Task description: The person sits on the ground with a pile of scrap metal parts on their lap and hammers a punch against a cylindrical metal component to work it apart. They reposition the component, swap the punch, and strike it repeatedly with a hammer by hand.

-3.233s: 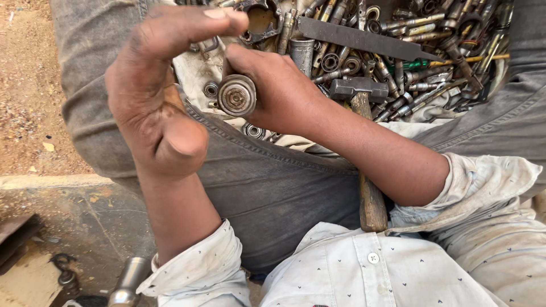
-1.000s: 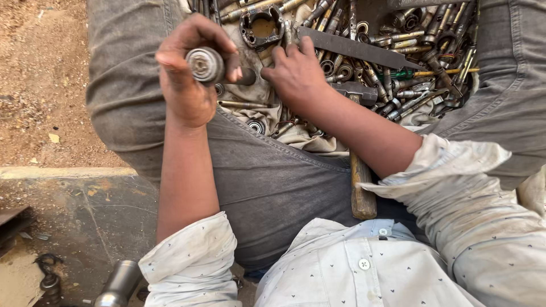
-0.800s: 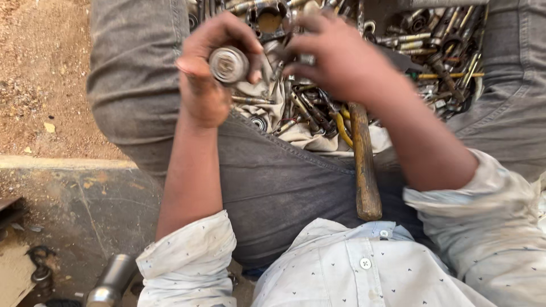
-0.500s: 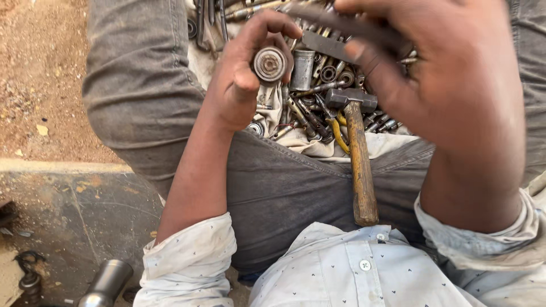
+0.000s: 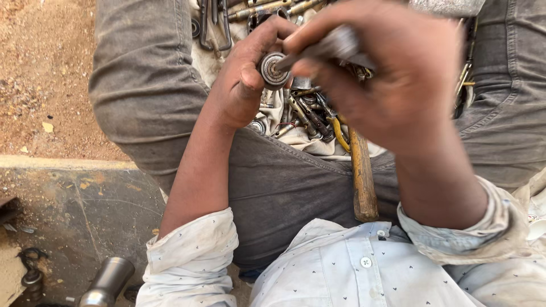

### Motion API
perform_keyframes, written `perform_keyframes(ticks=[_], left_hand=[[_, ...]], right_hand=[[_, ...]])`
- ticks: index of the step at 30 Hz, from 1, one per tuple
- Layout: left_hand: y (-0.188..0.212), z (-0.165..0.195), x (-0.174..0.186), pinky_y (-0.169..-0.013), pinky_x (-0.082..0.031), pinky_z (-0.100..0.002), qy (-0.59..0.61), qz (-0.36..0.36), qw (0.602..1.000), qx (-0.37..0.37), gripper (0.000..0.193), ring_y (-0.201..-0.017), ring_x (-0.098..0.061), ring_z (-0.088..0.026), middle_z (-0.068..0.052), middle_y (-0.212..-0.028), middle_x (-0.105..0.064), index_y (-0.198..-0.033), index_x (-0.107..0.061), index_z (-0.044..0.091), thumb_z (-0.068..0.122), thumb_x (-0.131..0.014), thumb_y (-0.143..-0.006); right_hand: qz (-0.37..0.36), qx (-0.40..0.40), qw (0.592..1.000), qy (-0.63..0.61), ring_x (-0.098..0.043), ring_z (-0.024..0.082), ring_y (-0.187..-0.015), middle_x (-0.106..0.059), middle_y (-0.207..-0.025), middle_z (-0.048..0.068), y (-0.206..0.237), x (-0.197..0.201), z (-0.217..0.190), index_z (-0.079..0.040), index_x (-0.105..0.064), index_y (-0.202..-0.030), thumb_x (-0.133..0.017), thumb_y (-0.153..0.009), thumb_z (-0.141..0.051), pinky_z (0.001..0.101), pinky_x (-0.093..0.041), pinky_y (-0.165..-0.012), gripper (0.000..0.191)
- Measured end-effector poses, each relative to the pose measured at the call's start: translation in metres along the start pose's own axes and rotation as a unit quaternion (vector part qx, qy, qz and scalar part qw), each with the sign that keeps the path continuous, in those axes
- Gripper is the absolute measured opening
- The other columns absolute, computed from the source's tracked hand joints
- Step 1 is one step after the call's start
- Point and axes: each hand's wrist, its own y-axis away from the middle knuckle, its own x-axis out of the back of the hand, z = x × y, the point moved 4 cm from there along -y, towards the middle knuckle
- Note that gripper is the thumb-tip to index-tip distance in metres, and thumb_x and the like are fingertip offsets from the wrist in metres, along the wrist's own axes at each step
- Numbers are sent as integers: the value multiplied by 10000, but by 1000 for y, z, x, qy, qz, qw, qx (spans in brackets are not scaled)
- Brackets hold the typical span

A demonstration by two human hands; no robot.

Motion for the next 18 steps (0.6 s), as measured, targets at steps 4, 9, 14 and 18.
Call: perform_keyframes(ticks=[4, 9, 14, 18], left_hand=[[-2, 12, -1, -974, -575, -317, 19, 3, 1000, -5, 1160, -1123, -657, -154, -50, -1132, -634, -1253, -572, 67, 1051, -428, -656], [6, 64, 0, -1034, -488, -280, -100, 106, 963, -225, 974, -1226, -594, -153, -50, -1320, -616, -1388, -521, 86, 831, -692, -785], [3, 96, -15, -966, -603, -276, -247, 57, 932, -259, 565, -1150, -719, -192, -74, -1255, -694, -1280, -656, 57, 496, -822, -967], [-6, 105, -14, -903, -629, -295, -241, 12, 929, -282, 500, -1068, -758, -225, -111, -1219, -719, -1133, -693, 28, 445, -855, -908]], right_hand=[[-19, 16, 999, 23, -741, 178, -1009, -726, -1109, 91, -7, -10, -10, -20, -664, -1194, -789, -1049, -59, 264, -589, -859, 196], [-29, 48, 998, 13, -734, 251, -1061, -712, -1154, 109, -4, -24, -11, -38, -673, -1189, -752, -953, 10, 315, -606, -910, 253], [-37, -39, 998, -16, -704, 347, -991, -699, -1089, 155, 8, -49, 25, -19, -680, -1125, -821, -838, -38, 425, -590, -849, 320], [-56, -2, 998, -29, -708, 338, -998, -701, -1041, 141, 21, -53, 36, -18, -672, -1072, -850, -851, -96, 409, -586, -842, 294]])
